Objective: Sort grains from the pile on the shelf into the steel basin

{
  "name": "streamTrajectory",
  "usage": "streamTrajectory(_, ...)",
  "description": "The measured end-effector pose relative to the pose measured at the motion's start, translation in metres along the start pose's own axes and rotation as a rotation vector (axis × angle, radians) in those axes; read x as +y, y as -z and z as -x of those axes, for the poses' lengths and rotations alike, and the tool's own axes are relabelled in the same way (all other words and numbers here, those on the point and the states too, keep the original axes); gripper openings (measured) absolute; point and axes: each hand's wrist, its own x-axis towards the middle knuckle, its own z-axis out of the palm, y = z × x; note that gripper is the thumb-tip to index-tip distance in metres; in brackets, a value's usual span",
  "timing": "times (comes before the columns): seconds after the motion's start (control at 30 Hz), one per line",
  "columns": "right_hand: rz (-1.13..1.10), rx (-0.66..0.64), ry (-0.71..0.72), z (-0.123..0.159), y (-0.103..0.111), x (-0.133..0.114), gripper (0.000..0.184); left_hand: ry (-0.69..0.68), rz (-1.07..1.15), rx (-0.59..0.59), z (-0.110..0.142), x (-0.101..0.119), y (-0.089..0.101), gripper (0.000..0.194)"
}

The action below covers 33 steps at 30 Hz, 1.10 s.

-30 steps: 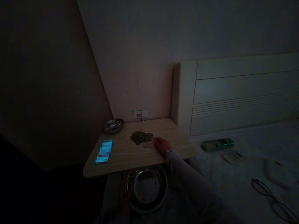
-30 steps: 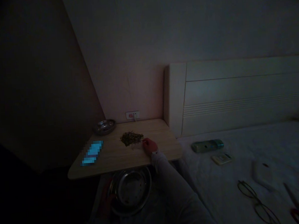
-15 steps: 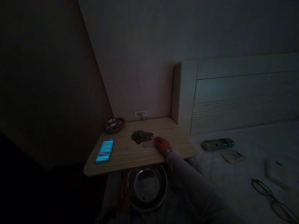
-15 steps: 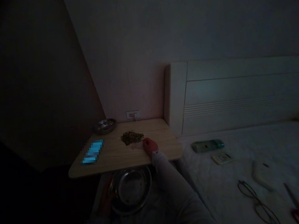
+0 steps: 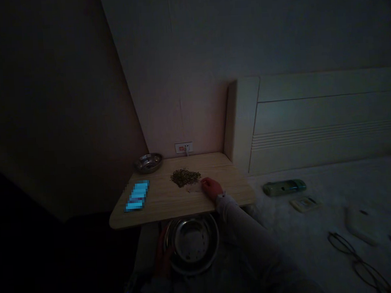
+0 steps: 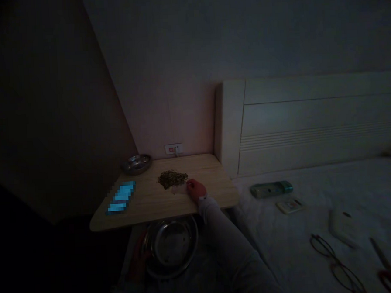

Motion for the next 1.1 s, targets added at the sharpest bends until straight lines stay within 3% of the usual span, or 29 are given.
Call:
streamTrajectory(0.3, 0.021, 0.010, 0.028, 0.002, 0.000, -0.001, 0.023, -0.094, 0.018, 0.075, 0.000, -0.008, -0.007, 0.050)
streamTrajectory(0.6, 0.019, 0.016, 0.003, 0.001, -0.001, 0.000, 0.022, -0.096, -0.014, 0.098, 0.002, -0.008, -0.007, 0.050)
streamTrajectory(0.83, 0.023, 0.006, 0.013, 0.002, 0.000, -0.001, 0.023, -0.047, 0.018, 0.005, 0.003, 0.002, -0.003, 0.049)
streamTrajectory(1.1, 0.048, 0.000, -0.002, 0.003, 0.002, -0.003, 0.023, -0.005, 0.000, -0.017, -0.001, -0.001, 0.002, 0.052)
